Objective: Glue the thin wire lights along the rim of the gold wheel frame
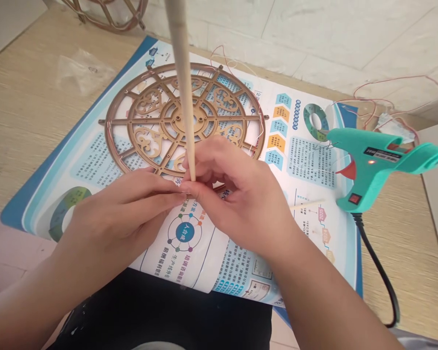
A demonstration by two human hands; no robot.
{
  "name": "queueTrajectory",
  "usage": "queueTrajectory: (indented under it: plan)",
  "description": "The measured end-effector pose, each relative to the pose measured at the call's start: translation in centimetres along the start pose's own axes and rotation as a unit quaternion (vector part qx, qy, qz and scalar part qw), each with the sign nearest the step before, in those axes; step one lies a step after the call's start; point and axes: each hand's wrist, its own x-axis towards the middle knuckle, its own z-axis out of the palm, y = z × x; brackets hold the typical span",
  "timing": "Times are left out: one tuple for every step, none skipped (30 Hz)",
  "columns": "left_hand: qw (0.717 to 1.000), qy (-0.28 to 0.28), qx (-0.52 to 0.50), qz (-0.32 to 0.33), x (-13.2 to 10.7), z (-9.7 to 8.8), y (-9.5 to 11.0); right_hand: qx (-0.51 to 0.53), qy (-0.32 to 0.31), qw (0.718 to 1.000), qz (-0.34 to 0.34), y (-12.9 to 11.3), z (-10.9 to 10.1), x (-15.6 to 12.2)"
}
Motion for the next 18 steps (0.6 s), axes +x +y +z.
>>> queueTrajectory:
  plan:
    - [1.0,0.002,0.003,0.0,0.0,-0.02,0.0,0.005,0.0,1.0,0.0,0.01,-0.01,0.0]
    - [1.0,0.003,0.004,-0.001,0.03,-0.03,-0.02,0.01,-0.001,1.0,0.0,0.02,-0.02,0.01]
    - [1.0,0.003,0.001,-0.002,0.09,-0.01,-0.04,0.012,0.0,1.0,-0.001,0.02,-0.03,0.0]
    - [1.0,0.001,-0.003,-0.002,0.15,0.03,-0.07,0.013,-0.002,1.0,-0.001,0.0,-0.04,-0.01]
    - [1.0,-0.001,-0.006,-0.001,0.22,0.08,-0.1,0.012,-0.004,1.0,0.0,-0.02,-0.06,-0.02]
    - [1.0,-0.001,-0.008,0.002,0.28,0.14,-0.13,0.011,-0.004,1.0,0.0,-0.04,-0.07,-0.04]
    - [1.0,-0.002,-0.008,0.006,0.32,0.19,-0.16,0.009,-0.004,1.0,0.0,-0.06,-0.09,-0.06]
    - [1.0,-0.001,-0.006,0.01,0.36,0.24,-0.17,0.008,-0.003,1.0,0.002,-0.08,-0.11,-0.08]
    - [1.0,0.0,-0.004,0.012,0.38,0.26,-0.18,0.008,0.001,1.0,0.001,-0.08,-0.13,-0.1]
    - [1.0,-0.001,-0.001,0.012,0.41,0.26,-0.18,0.009,0.005,1.0,-0.001,-0.06,-0.13,-0.11]
    - [1.0,-0.003,0.0,0.011,0.45,0.23,-0.17,0.01,0.009,1.0,-0.003,-0.01,-0.13,-0.12]
    - [1.0,-0.007,0.001,0.011,0.51,0.19,-0.15,0.012,0.013,1.0,-0.005,0.05,-0.13,-0.13]
    - [1.0,-0.013,0.003,0.011,0.57,0.13,-0.13,0.013,0.016,1.0,-0.007,0.13,-0.11,-0.13]
    - [1.0,-0.019,0.004,0.012,0.64,0.06,-0.12,0.014,0.019,1.0,-0.01,0.21,-0.1,-0.13]
    - [1.0,-0.025,0.004,0.014,0.71,-0.01,-0.13,0.013,0.021,1.0,-0.012,0.29,-0.09,-0.12]
    - [0.999,-0.028,0.004,0.017,0.75,-0.07,-0.15,0.013,0.022,1.0,-0.013,0.36,-0.07,-0.11]
    - [0.999,-0.031,0.003,0.018,0.78,-0.12,-0.18,0.013,0.024,1.0,-0.016,0.4,-0.07,-0.1]
    - [0.999,-0.031,0.003,0.018,0.78,-0.16,-0.22,0.013,0.023,0.999,-0.018,0.42,-0.07,-0.08]
